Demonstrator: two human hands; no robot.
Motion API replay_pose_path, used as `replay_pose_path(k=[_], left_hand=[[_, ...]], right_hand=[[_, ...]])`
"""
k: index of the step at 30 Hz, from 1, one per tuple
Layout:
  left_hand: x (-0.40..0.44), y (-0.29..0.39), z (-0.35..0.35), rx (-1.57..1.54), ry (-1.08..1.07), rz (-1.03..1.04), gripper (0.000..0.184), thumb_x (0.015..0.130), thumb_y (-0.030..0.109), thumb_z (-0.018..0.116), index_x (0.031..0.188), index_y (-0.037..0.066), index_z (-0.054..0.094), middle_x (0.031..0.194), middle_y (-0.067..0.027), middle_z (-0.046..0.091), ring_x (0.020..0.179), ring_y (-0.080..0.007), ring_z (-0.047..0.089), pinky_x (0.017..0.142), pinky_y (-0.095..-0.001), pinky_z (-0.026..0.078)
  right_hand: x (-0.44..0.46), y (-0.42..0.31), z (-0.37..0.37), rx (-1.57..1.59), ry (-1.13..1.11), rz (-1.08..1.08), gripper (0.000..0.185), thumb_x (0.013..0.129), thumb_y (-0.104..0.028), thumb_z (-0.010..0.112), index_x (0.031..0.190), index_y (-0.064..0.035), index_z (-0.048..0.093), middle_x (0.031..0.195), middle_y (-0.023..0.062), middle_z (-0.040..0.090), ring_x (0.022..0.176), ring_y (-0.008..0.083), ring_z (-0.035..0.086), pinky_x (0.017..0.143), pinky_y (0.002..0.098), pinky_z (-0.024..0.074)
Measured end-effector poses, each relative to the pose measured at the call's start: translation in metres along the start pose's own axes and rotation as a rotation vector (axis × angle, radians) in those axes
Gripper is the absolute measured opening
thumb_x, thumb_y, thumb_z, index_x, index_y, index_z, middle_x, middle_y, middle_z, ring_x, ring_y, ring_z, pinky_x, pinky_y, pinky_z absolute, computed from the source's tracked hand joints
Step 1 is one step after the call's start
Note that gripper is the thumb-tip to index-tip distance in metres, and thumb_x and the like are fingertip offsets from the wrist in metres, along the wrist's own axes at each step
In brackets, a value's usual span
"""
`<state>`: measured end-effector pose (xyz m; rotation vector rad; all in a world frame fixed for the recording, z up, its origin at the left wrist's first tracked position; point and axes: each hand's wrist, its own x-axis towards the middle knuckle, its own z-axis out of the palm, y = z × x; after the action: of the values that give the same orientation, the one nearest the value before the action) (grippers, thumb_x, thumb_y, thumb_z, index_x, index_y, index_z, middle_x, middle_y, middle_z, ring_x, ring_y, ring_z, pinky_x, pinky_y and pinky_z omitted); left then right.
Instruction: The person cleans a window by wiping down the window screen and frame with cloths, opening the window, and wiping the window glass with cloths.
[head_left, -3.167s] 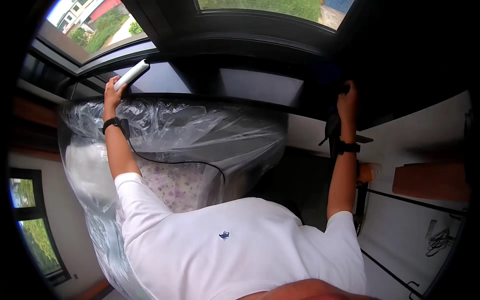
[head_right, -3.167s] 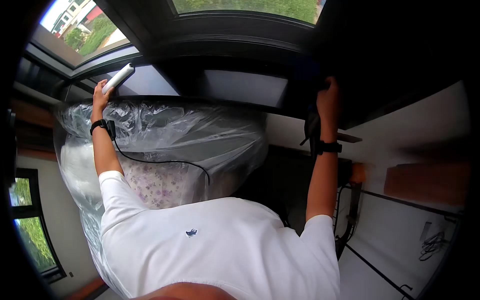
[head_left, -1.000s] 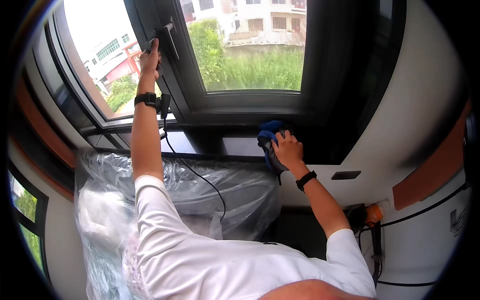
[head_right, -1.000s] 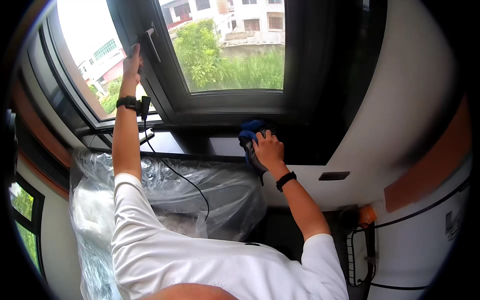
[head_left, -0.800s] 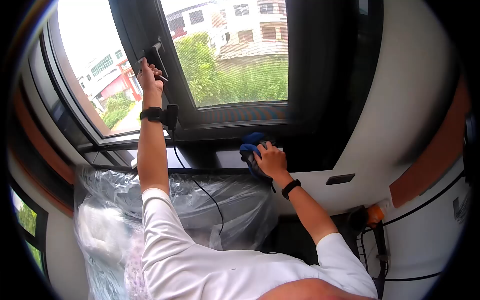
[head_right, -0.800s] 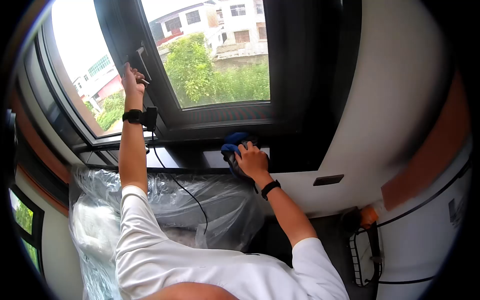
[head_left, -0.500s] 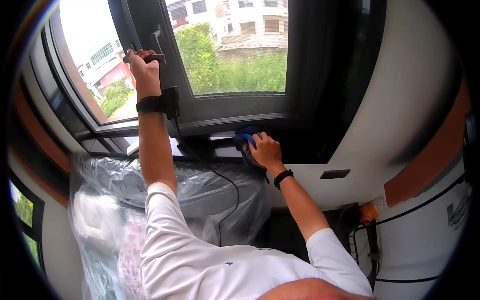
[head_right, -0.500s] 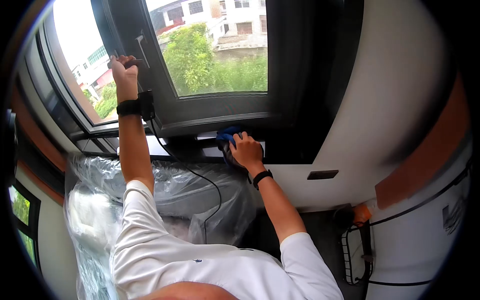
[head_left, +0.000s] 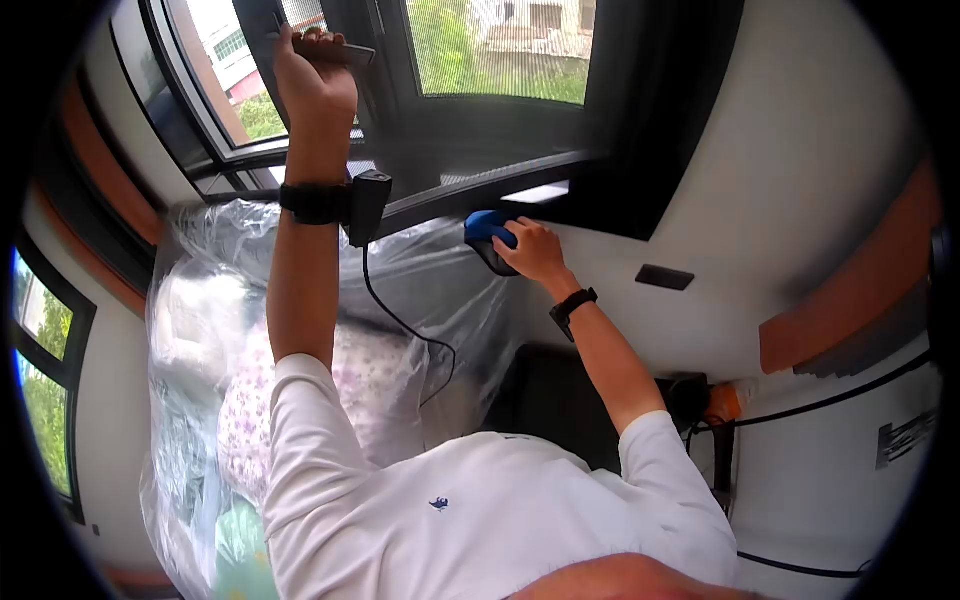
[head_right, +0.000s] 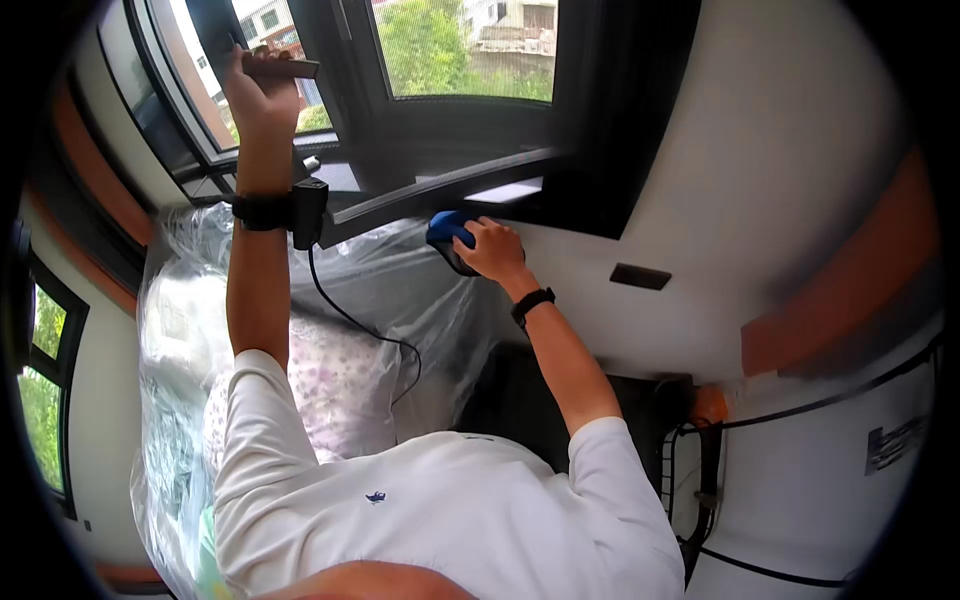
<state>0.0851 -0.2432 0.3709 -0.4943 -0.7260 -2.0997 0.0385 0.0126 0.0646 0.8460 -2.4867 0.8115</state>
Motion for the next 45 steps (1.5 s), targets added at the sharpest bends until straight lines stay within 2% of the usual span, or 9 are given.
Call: replay_pose_path(k=[1,8,17,20,24,29,36,38,45], left_hand=[[-0.009,0.001,-0.005,-0.015,-0.030,0.030,0.020,0.099,0.023,0.053,0.104,0.004,0.050,0.089,-0.0082,0.053,0.083,-0.0207,0.053,0.090,-0.0412,0.043],[-0.150,0.030,0.076,-0.009,-0.174,0.188,0.010,0.094,0.018,0.061,0.101,0.012,0.057,0.099,-0.0029,0.054,0.093,-0.0161,0.052,0.093,-0.0354,0.039],[-0.292,0.052,0.179,0.558,-0.238,-0.186,0.035,0.087,0.011,0.065,0.118,-0.003,0.053,0.105,-0.0084,0.049,0.098,-0.0189,0.050,0.085,-0.0326,0.044],[-0.309,0.066,0.182,0.611,-0.532,-0.245,0.080,0.085,0.019,0.064,0.141,-0.016,0.018,0.142,-0.0364,0.030,0.134,-0.0461,0.033,0.115,-0.0438,0.025],[-0.364,0.113,0.146,0.878,-0.877,0.244,0.062,0.079,0.005,0.062,0.137,0.000,0.039,0.148,-0.0356,0.027,0.140,-0.0503,0.025,0.114,-0.0500,0.026],[-0.358,0.164,0.084,0.758,-0.694,0.493,0.028,0.083,0.009,0.060,0.110,0.007,0.052,0.142,-0.0232,0.041,0.131,-0.0337,0.041,0.104,-0.0460,0.036],[-0.302,0.136,0.033,0.955,-0.464,0.115,0.028,0.090,0.018,0.065,0.114,0.006,0.056,0.126,-0.0144,0.056,0.117,-0.0268,0.054,0.094,-0.0399,0.044],[-0.303,0.131,0.021,0.991,-0.549,0.097,0.032,0.091,0.022,0.067,0.116,0.004,0.061,0.113,-0.0127,0.064,0.104,-0.0251,0.062,0.088,-0.0382,0.049],[-0.300,0.144,0.014,1.000,-0.592,-0.011,0.025,0.091,0.020,0.069,0.111,0.005,0.065,0.109,-0.0078,0.069,0.098,-0.0170,0.065,0.087,-0.0319,0.049]], right_hand=[[-0.015,-0.012,-0.004,0.024,-0.001,-0.027,0.032,0.084,-0.039,0.067,0.099,-0.0113,0.073,0.093,0.0097,0.069,0.083,0.0327,0.069,0.075,0.0443,0.0563],[-0.089,-0.110,-0.069,0.310,0.104,-0.158,0.033,0.086,-0.041,0.066,0.098,-0.0106,0.070,0.091,0.0096,0.068,0.080,0.0310,0.069,0.072,0.0426,0.0555],[-0.134,-0.163,-0.148,0.380,0.358,-0.342,0.044,0.079,-0.030,0.078,0.112,-0.0041,0.063,0.105,0.0146,0.068,0.092,0.0362,0.067,0.079,0.0407,0.0534],[-0.152,-0.166,-0.178,0.547,0.387,-0.183,0.048,0.079,-0.026,0.080,0.115,-0.0015,0.060,0.110,0.0173,0.067,0.100,0.0325,0.066,0.086,0.0380,0.0514],[-0.166,-0.122,-0.210,0.597,0.664,-0.016,0.044,0.086,-0.025,0.075,0.119,-0.0027,0.058,0.104,0.0109,0.065,0.100,0.0245,0.062,0.091,0.0361,0.0476],[-0.169,-0.174,-0.294,0.331,0.994,0.018,0.048,0.091,-0.028,0.072,0.126,-0.0011,0.053,0.123,0.0124,0.056,0.113,0.0236,0.054,0.101,0.0359,0.0411],[-0.078,-0.278,-0.350,0.257,0.862,-0.506,0.047,0.090,-0.029,0.072,0.126,-0.0061,0.053,0.115,0.0112,0.059,0.102,0.0208,0.060,0.092,0.0331,0.0480],[-0.059,-0.288,-0.347,-0.243,0.683,-0.660,0.046,0.090,-0.023,0.071,0.129,-0.0077,0.053,0.121,0.0087,0.058,0.109,0.0200,0.058,0.099,0.0326,0.0446],[-0.045,-0.222,-0.343,0.370,0.451,-0.476,0.047,0.085,-0.015,0.067,0.129,-0.0105,0.051,0.118,0.0090,0.059,0.107,0.0209,0.059,0.095,0.0329,0.0485]])
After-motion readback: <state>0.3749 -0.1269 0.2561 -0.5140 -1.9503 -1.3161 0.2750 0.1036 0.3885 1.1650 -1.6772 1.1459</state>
